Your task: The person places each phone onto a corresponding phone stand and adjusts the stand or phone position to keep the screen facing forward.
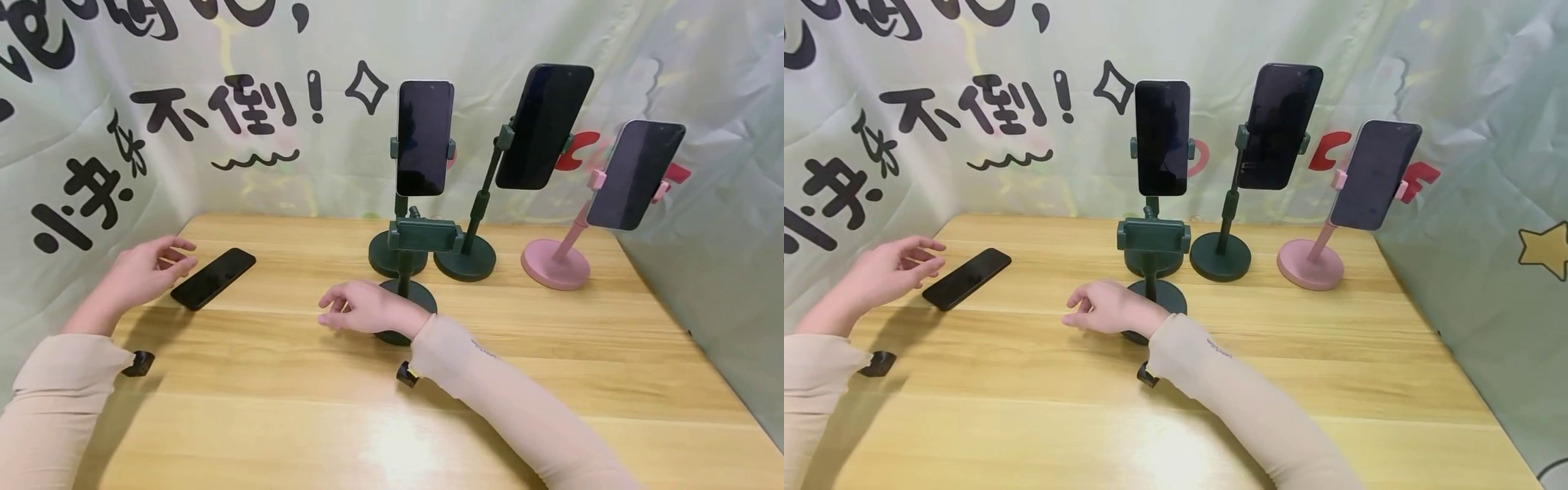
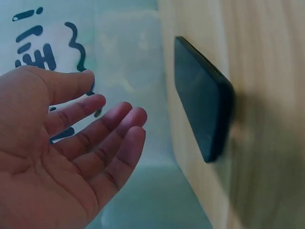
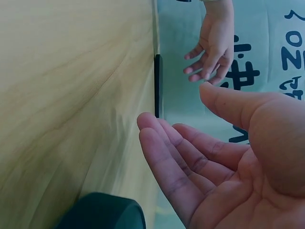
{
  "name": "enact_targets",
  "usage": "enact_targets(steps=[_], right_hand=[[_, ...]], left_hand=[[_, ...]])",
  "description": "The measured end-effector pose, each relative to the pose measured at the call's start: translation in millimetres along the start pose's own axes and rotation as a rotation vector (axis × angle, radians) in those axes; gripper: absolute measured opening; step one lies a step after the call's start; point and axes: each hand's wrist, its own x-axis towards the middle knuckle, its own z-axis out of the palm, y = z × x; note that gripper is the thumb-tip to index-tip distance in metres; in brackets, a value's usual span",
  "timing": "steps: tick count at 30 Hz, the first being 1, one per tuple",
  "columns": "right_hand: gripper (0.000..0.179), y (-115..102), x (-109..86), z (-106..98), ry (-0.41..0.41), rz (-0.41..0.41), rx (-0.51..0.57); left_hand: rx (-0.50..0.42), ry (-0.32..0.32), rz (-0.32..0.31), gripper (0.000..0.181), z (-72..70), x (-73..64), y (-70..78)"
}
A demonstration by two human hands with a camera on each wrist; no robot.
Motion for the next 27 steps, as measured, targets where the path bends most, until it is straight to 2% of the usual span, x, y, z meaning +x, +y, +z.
enact_targets(steps=[8, 16, 21, 27], right_hand=[[0.043, -2.6, 21.7, 4.1, -0.011, 0.017, -0.015], [0.043, -4.3, 38.8, 6.1, -0.011, 0.088, 0.017], [0.04, -4.6, 43.5, 5.7, 0.02, 0.148, 0.045], [0.038, -4.1, 51.6, 7.4, 0.031, 0.158, 0.073]], left_hand=[[0.051, -0.064, -0.055, 0.051, 5.8, -5.2, -20.5], [0.085, -0.136, -0.107, 0.07, 16.6, -12.6, -27.4], [0.103, -0.143, -0.095, 0.079, 23.6, -13.5, -28.4], [0.134, -0.118, -0.066, 0.084, 29.5, -11.8, -29.0]])
